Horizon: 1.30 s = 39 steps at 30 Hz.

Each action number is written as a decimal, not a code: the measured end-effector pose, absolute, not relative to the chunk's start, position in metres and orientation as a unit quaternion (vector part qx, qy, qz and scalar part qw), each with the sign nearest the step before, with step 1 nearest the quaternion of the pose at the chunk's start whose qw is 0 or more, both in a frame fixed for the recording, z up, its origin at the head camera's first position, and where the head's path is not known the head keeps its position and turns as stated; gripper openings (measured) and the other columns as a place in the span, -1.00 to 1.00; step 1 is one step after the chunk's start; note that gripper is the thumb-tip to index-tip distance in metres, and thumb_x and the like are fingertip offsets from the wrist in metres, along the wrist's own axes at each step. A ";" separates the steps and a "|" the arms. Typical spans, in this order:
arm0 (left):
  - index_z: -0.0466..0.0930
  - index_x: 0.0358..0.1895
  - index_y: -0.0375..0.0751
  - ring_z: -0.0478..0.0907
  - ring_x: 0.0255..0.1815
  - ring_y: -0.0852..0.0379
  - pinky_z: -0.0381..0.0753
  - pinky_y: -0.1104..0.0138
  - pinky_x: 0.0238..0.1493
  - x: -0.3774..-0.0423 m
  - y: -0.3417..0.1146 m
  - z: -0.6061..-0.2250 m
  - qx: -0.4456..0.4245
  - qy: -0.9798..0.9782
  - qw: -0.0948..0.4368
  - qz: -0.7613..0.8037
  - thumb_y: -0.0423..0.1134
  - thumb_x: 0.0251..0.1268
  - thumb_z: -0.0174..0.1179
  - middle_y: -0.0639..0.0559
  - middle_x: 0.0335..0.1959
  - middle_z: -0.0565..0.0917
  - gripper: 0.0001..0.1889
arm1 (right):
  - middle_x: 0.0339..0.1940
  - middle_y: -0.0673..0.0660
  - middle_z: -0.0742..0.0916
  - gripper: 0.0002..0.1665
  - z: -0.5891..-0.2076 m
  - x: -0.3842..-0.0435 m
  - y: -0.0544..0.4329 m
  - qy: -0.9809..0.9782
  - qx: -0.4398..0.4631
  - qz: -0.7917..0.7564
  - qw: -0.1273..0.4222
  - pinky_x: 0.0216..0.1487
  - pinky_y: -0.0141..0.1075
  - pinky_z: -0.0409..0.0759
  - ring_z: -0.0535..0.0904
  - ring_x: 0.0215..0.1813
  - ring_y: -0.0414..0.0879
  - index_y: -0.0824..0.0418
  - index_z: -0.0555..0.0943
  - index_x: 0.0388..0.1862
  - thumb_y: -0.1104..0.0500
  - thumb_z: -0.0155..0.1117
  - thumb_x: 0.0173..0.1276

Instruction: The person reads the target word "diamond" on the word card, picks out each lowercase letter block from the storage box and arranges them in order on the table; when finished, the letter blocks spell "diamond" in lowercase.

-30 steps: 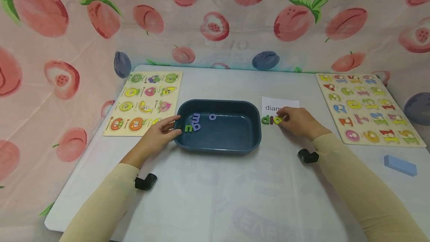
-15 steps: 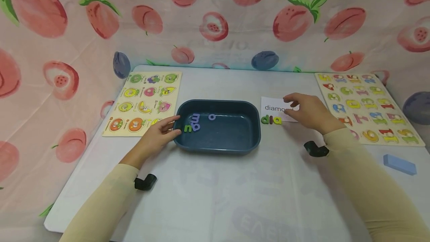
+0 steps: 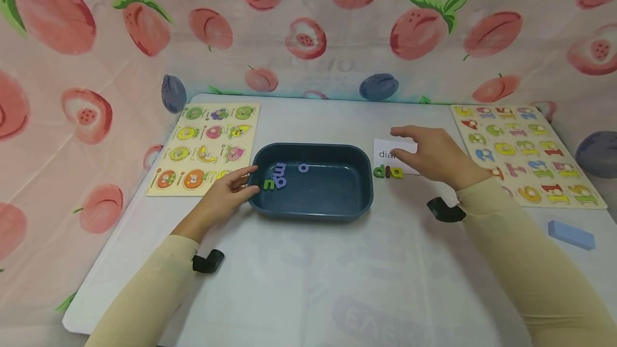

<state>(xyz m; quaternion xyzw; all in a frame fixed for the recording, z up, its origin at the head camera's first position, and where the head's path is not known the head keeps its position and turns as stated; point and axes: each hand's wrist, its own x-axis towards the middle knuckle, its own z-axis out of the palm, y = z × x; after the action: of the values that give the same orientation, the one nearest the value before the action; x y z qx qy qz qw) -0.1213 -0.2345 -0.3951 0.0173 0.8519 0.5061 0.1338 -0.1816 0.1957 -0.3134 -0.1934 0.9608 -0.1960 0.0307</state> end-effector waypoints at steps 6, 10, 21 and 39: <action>0.31 0.51 0.00 0.32 0.44 -0.17 0.41 0.00 0.32 -0.122 -0.235 -0.396 0.016 0.852 0.132 0.506 -0.08 0.43 0.25 -0.21 0.47 0.34 -0.37 | 0.34 0.27 0.58 -0.39 -0.313 -0.181 0.174 0.946 -0.260 -0.191 0.007 0.32 0.13 0.42 0.47 0.36 0.20 0.29 0.50 0.37 0.15 0.36 0.39; 0.32 0.51 0.00 0.32 0.45 -0.17 0.40 0.00 0.33 -0.122 -0.235 -0.396 0.015 0.850 0.133 0.509 -0.09 0.43 0.26 -0.21 0.47 0.33 -0.37 | 0.32 0.26 0.59 -0.40 -0.320 -0.183 0.156 0.930 -0.310 -0.195 0.005 0.30 0.09 0.46 0.52 0.31 0.16 0.31 0.50 0.36 0.17 0.36 0.39; 0.30 0.52 -0.04 0.31 0.45 -0.21 0.38 -0.03 0.34 -0.122 -0.237 -0.398 0.021 0.849 0.132 0.512 -0.07 0.44 0.24 -0.24 0.47 0.33 -0.37 | 0.36 0.19 0.57 -0.42 -0.329 -0.188 0.098 0.905 -0.375 -0.195 0.036 0.35 -0.01 0.43 0.51 0.34 0.09 0.29 0.50 0.38 0.15 0.32 0.42; 0.29 0.53 -0.03 0.31 0.44 -0.21 0.38 -0.03 0.34 -0.121 -0.237 -0.397 0.018 0.852 0.132 0.507 -0.08 0.45 0.24 -0.24 0.48 0.31 -0.36 | 0.35 0.18 0.58 -0.43 -0.330 -0.184 0.077 0.894 -0.405 -0.190 0.037 0.33 -0.04 0.45 0.52 0.33 0.09 0.29 0.52 0.36 0.14 0.33 0.42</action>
<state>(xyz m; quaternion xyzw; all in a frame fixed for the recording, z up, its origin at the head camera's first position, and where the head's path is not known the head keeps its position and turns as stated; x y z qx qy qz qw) -0.1210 -0.2366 -0.3970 0.0181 0.8515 0.5072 0.1317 -0.1840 0.0770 -0.3302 -0.4045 0.8939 -0.1897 0.0372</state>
